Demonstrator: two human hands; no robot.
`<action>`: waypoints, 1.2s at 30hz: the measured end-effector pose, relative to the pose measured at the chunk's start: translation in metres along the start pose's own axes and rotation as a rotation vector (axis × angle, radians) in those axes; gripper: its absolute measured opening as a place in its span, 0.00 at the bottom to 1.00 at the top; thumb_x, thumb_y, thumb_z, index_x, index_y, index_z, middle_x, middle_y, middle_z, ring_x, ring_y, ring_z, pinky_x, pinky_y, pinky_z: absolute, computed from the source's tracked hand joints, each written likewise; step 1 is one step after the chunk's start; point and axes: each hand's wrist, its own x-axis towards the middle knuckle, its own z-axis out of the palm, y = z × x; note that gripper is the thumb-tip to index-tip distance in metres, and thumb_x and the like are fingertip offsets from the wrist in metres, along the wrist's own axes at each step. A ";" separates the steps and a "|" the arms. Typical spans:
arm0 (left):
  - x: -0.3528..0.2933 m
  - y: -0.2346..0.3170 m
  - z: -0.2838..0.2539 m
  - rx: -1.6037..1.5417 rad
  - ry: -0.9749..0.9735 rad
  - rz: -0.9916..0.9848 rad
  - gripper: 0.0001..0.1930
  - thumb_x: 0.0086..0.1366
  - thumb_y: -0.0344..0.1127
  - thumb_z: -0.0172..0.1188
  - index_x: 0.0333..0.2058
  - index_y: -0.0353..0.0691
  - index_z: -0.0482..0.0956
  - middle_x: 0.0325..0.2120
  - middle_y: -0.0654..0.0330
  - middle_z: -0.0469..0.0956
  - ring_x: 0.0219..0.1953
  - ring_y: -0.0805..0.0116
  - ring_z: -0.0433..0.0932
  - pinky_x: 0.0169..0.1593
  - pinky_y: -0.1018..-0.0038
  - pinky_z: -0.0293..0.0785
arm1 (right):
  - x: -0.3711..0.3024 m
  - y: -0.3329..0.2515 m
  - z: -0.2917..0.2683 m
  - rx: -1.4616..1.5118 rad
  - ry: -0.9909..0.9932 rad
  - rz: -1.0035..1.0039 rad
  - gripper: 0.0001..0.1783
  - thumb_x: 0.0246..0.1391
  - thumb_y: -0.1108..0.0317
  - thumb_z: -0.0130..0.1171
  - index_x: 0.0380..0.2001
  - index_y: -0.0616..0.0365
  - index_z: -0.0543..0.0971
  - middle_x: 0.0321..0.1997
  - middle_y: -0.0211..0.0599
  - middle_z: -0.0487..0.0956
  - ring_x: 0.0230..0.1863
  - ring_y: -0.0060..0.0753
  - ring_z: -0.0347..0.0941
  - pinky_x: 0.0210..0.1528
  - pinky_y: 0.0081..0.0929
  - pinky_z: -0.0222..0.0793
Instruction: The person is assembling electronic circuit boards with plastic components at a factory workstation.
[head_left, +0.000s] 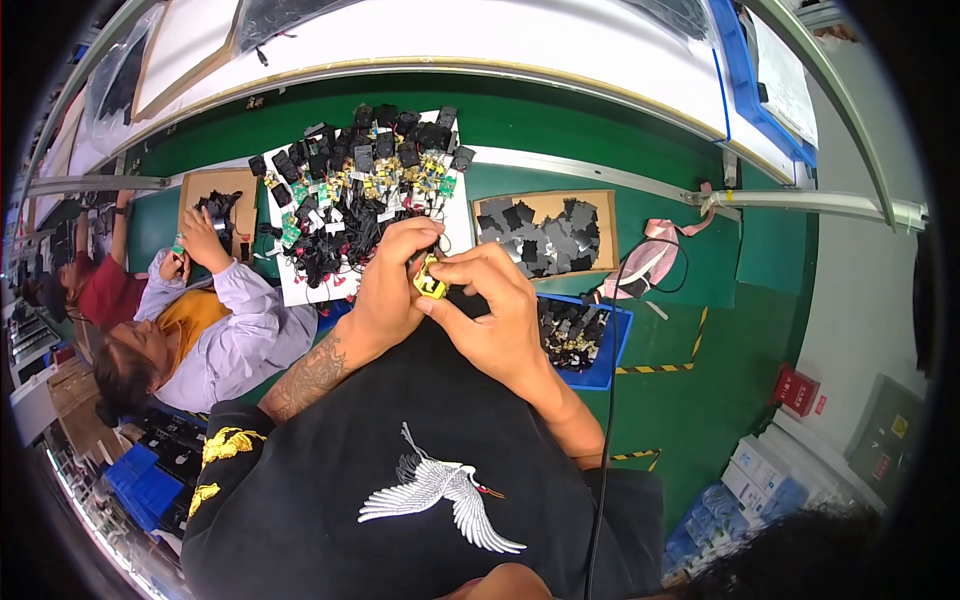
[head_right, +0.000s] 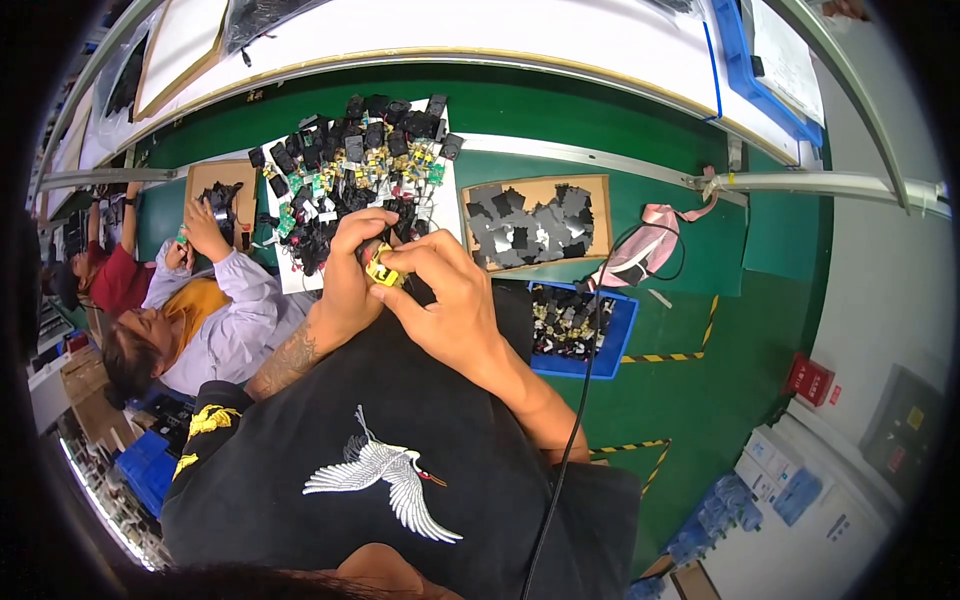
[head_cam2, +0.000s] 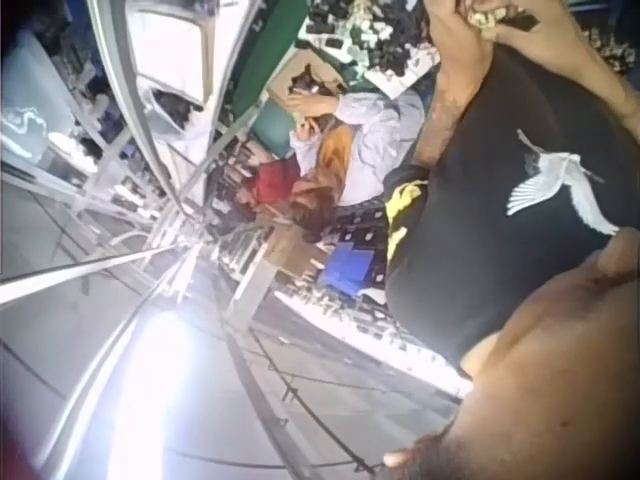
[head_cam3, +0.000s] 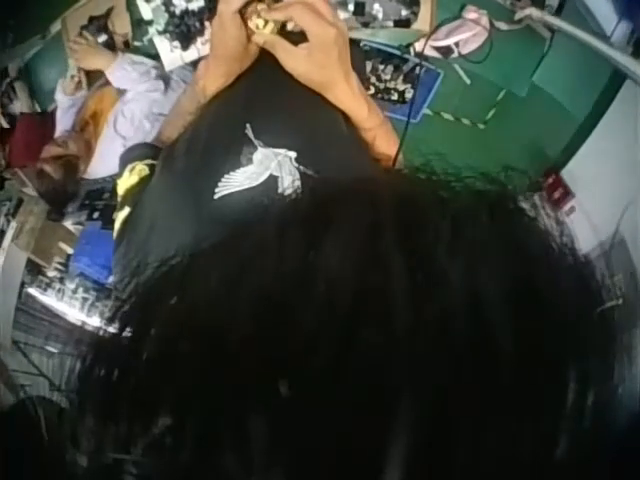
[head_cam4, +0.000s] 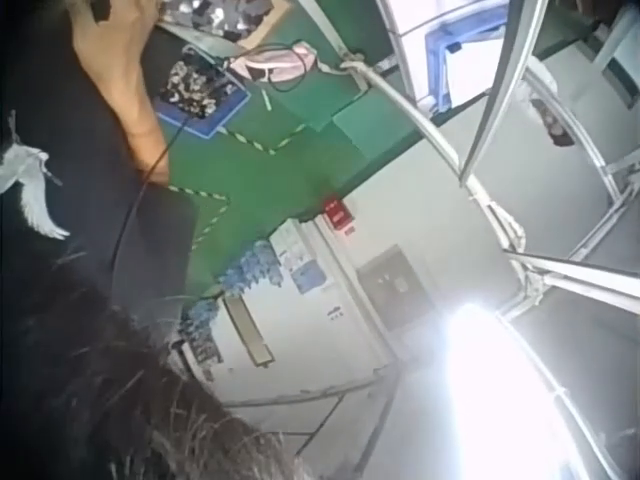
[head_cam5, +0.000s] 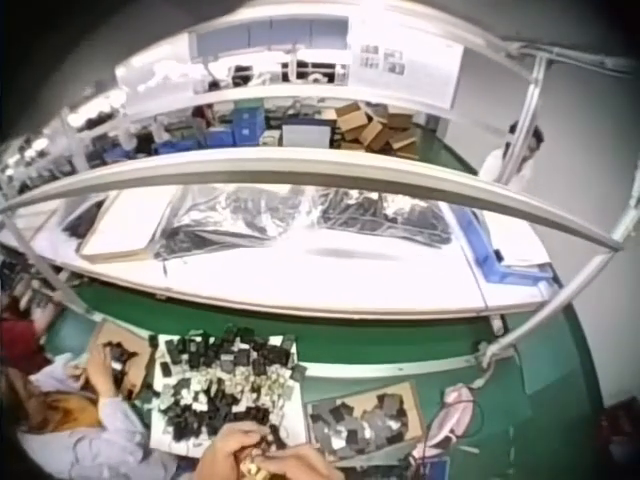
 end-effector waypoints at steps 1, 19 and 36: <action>0.001 0.001 0.000 0.050 0.007 0.076 0.28 0.59 0.15 0.63 0.56 0.35 0.64 0.50 0.41 0.75 0.50 0.46 0.79 0.50 0.61 0.80 | 0.000 0.001 0.002 0.011 0.019 0.001 0.19 0.43 0.74 0.79 0.41 0.59 0.85 0.42 0.39 0.83 0.40 0.33 0.80 0.38 0.26 0.76; 0.003 0.003 0.008 0.131 -0.001 0.172 0.32 0.56 0.19 0.69 0.57 0.34 0.64 0.49 0.40 0.75 0.46 0.45 0.80 0.45 0.61 0.81 | -0.008 -0.002 0.004 0.078 0.107 -0.071 0.20 0.50 0.77 0.75 0.46 0.64 0.81 0.42 0.41 0.78 0.37 0.32 0.80 0.40 0.26 0.78; -0.012 -0.005 0.016 0.076 0.089 0.157 0.30 0.59 0.19 0.68 0.55 0.38 0.62 0.49 0.41 0.73 0.46 0.50 0.79 0.48 0.62 0.80 | -0.010 -0.007 0.003 0.032 0.132 -0.141 0.16 0.51 0.77 0.73 0.44 0.62 0.84 0.42 0.42 0.79 0.39 0.33 0.79 0.41 0.26 0.76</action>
